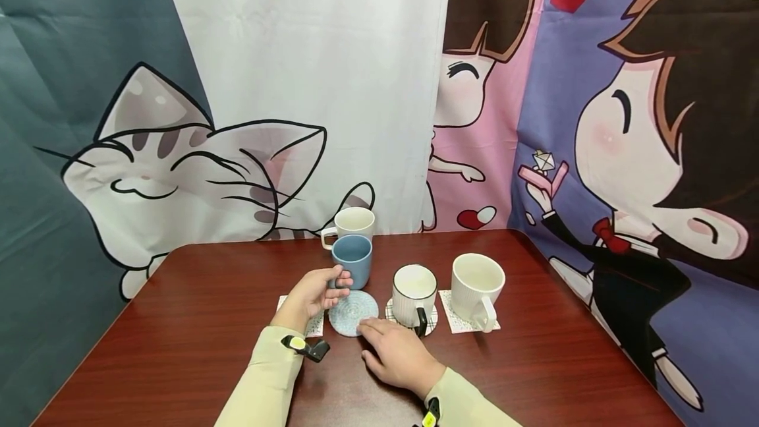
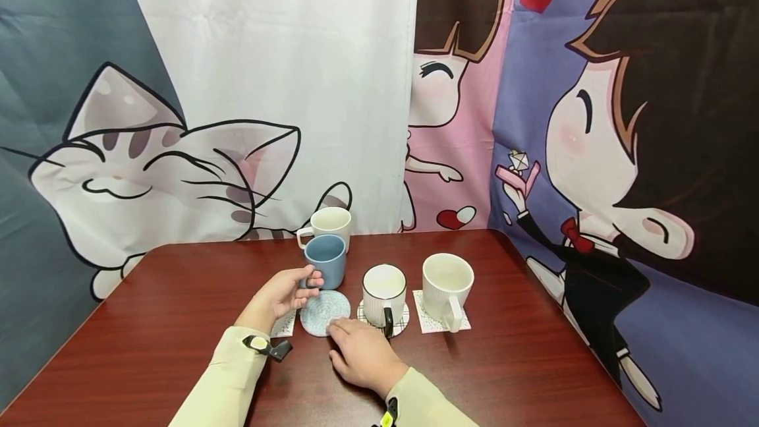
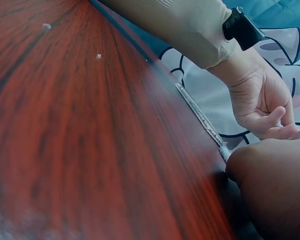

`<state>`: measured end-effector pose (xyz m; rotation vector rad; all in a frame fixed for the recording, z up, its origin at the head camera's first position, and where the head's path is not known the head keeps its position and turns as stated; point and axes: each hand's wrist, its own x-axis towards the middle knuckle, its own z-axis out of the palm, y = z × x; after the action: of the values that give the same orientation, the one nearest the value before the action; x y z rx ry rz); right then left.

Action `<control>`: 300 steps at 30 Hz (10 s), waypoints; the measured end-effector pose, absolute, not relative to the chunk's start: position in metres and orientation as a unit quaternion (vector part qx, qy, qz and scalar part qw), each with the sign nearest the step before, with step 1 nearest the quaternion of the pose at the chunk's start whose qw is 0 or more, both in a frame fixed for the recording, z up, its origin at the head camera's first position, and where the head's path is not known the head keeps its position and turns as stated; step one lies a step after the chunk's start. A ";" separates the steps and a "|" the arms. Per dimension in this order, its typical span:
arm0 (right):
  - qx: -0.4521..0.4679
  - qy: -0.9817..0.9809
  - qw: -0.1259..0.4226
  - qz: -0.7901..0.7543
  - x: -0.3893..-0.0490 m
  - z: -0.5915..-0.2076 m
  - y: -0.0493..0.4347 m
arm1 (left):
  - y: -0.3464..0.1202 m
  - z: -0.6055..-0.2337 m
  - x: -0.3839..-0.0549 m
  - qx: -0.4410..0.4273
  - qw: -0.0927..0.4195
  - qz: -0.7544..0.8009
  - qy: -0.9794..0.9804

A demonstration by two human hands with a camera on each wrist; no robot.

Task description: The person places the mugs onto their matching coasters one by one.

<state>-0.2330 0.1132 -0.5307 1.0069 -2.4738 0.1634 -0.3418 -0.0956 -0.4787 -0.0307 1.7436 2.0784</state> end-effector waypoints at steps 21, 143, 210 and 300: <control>0.363 -0.901 0.226 0.067 -0.233 -0.529 0.111 | -0.108 -0.451 -0.327 0.052 0.244 0.766 0.592; 0.057 -0.910 0.263 0.316 -0.253 -0.530 0.064 | -0.116 -0.506 -0.316 0.198 0.110 0.749 0.623; 0.111 -0.905 0.204 0.357 -0.259 -0.527 0.080 | -0.103 -0.498 -0.312 0.146 0.087 0.753 0.636; 0.078 -0.874 0.172 0.447 -0.248 -0.511 0.074 | -0.097 -0.481 -0.301 0.123 0.014 0.653 0.747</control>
<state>-0.2479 0.0741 -0.5113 0.2222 -2.4815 1.2679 -0.3013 -0.0968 -0.4813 0.3816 2.3261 2.0342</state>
